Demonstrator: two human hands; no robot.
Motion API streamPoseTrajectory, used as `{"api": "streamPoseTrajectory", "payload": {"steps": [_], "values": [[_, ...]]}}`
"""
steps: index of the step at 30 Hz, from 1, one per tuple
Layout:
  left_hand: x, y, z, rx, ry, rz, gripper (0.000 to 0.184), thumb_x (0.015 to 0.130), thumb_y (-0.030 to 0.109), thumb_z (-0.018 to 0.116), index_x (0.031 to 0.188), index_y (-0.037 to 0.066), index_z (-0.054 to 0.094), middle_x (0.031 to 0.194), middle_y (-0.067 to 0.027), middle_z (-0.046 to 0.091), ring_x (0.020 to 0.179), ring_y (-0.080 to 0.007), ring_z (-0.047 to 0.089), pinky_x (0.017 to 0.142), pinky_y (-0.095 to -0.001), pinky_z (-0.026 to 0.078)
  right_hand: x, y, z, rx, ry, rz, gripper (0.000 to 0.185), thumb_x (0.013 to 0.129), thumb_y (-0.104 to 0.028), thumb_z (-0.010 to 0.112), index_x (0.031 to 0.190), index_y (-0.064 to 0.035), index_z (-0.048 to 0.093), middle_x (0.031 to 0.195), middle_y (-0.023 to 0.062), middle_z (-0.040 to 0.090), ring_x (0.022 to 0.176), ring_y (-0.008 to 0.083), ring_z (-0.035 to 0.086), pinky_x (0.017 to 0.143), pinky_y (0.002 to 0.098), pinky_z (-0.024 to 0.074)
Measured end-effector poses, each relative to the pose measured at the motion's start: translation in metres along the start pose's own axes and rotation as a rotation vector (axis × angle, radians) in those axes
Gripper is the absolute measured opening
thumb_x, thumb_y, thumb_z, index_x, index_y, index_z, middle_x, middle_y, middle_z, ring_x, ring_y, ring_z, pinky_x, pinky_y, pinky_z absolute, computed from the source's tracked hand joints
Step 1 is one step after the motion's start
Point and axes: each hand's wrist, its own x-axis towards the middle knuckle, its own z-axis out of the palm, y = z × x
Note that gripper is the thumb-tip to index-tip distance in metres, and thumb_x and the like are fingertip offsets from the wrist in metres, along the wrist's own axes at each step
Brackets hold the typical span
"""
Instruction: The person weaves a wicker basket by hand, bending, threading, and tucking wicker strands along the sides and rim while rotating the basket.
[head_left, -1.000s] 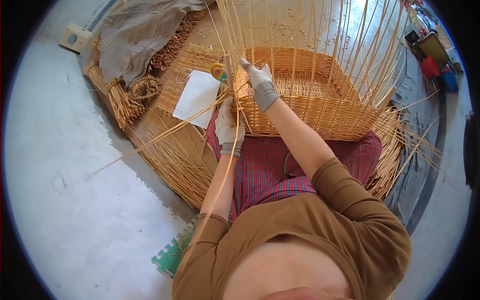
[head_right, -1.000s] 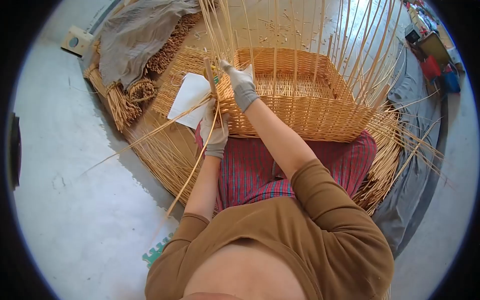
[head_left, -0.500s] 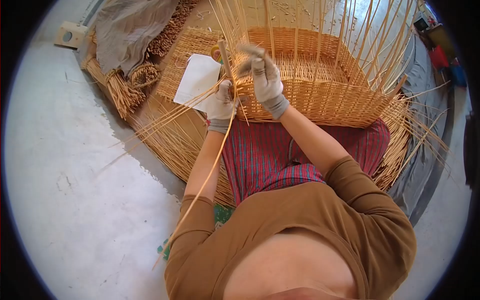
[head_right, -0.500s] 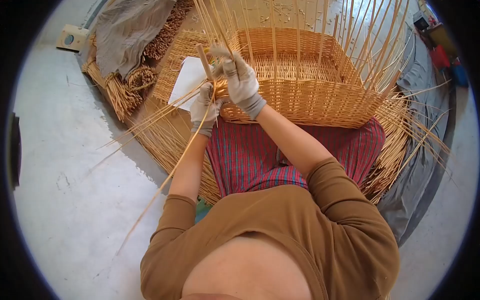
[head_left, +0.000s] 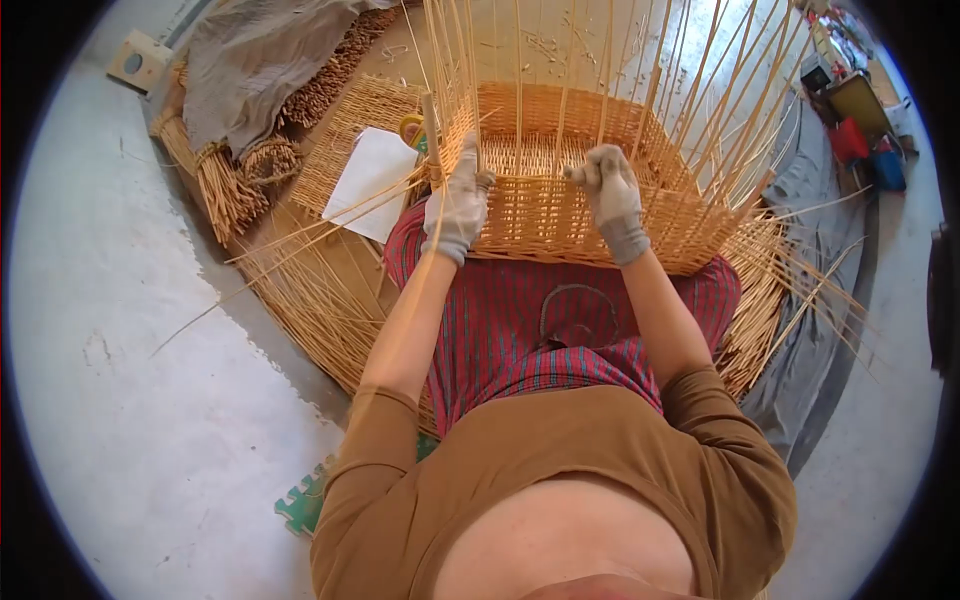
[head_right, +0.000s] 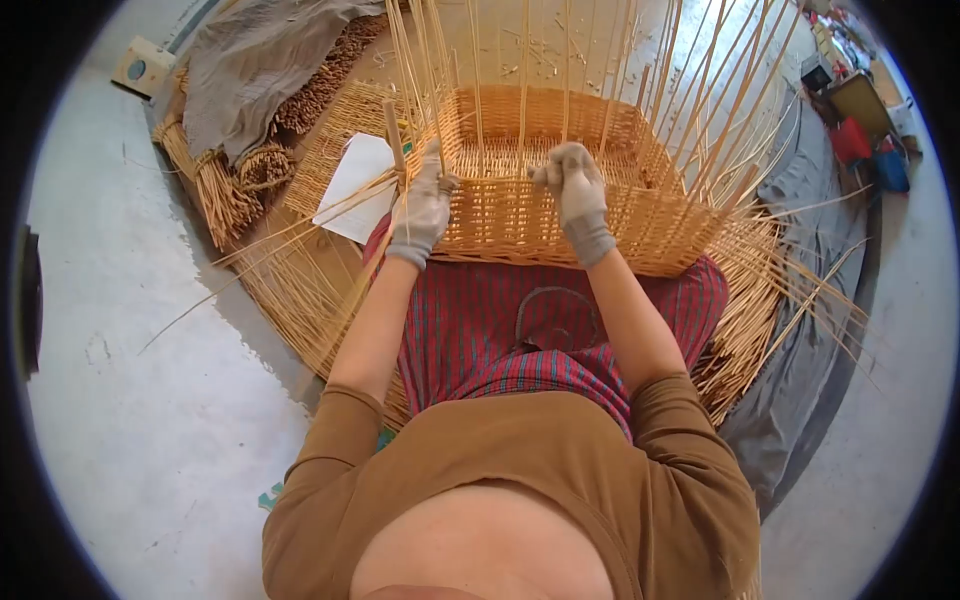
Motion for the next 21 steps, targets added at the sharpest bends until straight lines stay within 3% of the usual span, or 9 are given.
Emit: {"api": "streamPoseTrajectory", "payload": {"steps": [3, 6, 7, 9, 14, 16, 17, 19, 21], "values": [[0.016, -0.009, 0.013, -0.101, -0.032, 0.058, 0.071, 0.094, 0.014, 0.058, 0.156, 0.03, 0.027, 0.113, -0.0125, 0.07, 0.057, -0.0305, 0.062, 0.052, -0.0423, 0.046, -0.016, -0.008, -0.007, -0.216, 0.142, 0.15, 0.025, 0.103, -0.031, 0.054, 0.108, -0.0072, 0.06, 0.106, 0.0062, 0.066, 0.101, 0.0191, 0.065, 0.085, 0.0378, 0.056], [0.016, 0.004, 0.01, -0.169, -0.048, 0.015, 0.064, 0.097, 0.016, 0.056, 0.155, 0.029, 0.031, 0.126, -0.0115, 0.065, 0.068, -0.0301, 0.067, 0.058, -0.0407, 0.049, -0.008, -0.008, 0.044, -0.871, -0.021, 0.154, 0.024, 0.1, -0.014, 0.056, 0.124, -0.0104, 0.057, 0.108, 0.0066, 0.066, 0.101, 0.0158, 0.065, 0.089, 0.0353, 0.0548], [0.012, 0.007, 0.011, -0.194, 0.01, 0.008, 0.062, 0.098, 0.018, 0.056, 0.154, 0.029, 0.033, 0.125, -0.0115, 0.066, 0.074, -0.0292, 0.068, 0.061, -0.039, 0.05, 0.016, 0.009, 0.053, -0.905, -0.094, -0.172, 0.031, 0.101, -0.01, 0.052, 0.132, -0.0115, 0.052, 0.112, 0.0062, 0.066, 0.099, 0.0132, 0.064, 0.091, 0.0333, 0.0534], [0.009, 0.011, 0.016, -0.214, 0.102, -0.015, 0.056, 0.099, 0.025, 0.058, 0.151, 0.028, 0.039, 0.121, -0.0108, 0.068, 0.089, -0.028, 0.07, 0.069, -0.0358, 0.052, 0.067, 0.029, 0.08, -0.927, -0.172, -0.493, 0.038, 0.101, -0.006, 0.049, 0.139, -0.0126, 0.047, 0.115, 0.0058, 0.065, 0.098, 0.0107, 0.063, 0.092, 0.0313, 0.052], [-0.015, 0.047, -0.016, -0.642, -0.209, -0.426, 0.057, 0.097, 0.028, 0.06, 0.151, 0.029, 0.04, 0.126, -0.0139, 0.065, 0.082, -0.0333, 0.068, 0.068, -0.0382, 0.053, 0.026, 0.01, 0.038, -0.372, 0.034, -0.312, 0.054, 0.094, 0.008, 0.048, 0.143, -0.0148, 0.044, 0.122, 0.0116, 0.062, 0.099, 0.022, 0.062, 0.096, 0.0364, 0.0502], [-0.016, 0.041, 0.0, -0.107, 0.314, 0.067, 0.066, 0.094, 0.027, 0.064, 0.153, 0.031, 0.034, 0.146, -0.0163, 0.049, 0.08, -0.0339, 0.067, 0.068, -0.0392, 0.054, -0.005, 0.018, -0.013, -0.383, 0.179, -0.133, 0.059, 0.092, 0.009, 0.051, 0.144, -0.0157, 0.042, 0.125, 0.013, 0.06, 0.102, 0.0257, 0.063, 0.096, 0.0376, 0.0505], [-0.015, 0.043, 0.014, 0.018, 0.226, 0.172, 0.071, 0.092, 0.029, 0.066, 0.154, 0.029, 0.031, 0.146, -0.0138, 0.046, 0.079, -0.0294, 0.067, 0.065, -0.0381, 0.054, -0.006, 0.021, -0.033, -0.496, 0.245, -0.063, 0.06, 0.091, 0.009, 0.052, 0.145, -0.0162, 0.041, 0.126, 0.0133, 0.059, 0.104, 0.0265, 0.063, 0.096, 0.0379, 0.0507], [-0.025, 0.059, 0.035, 0.033, 0.024, 0.352, 0.075, 0.091, 0.026, 0.067, 0.155, 0.031, 0.029, 0.148, -0.0151, 0.041, 0.075, -0.0296, 0.067, 0.064, -0.0392, 0.055, -0.008, 0.01, -0.041, -1.239, 0.075, -0.679, 0.059, 0.092, 0.007, 0.052, 0.145, -0.0147, 0.04, 0.132, 0.0112, 0.056, 0.104, 0.0211, 0.063, 0.09, 0.0354, 0.0536], [-0.039, 0.087, 0.036, 0.034, -0.099, 0.294, 0.069, 0.091, 0.019, 0.062, 0.152, 0.037, 0.033, 0.142, -0.0158, 0.046, 0.066, -0.0338, 0.063, 0.064, -0.0443, 0.053, 0.02, -0.031, 0.025, -1.281, 0.091, -0.561, 0.057, 0.091, 0.009, 0.054, 0.143, -0.0113, 0.043, 0.129, 0.0097, 0.059, 0.104, 0.0181, 0.064, 0.084, 0.0331, 0.0547]]}}
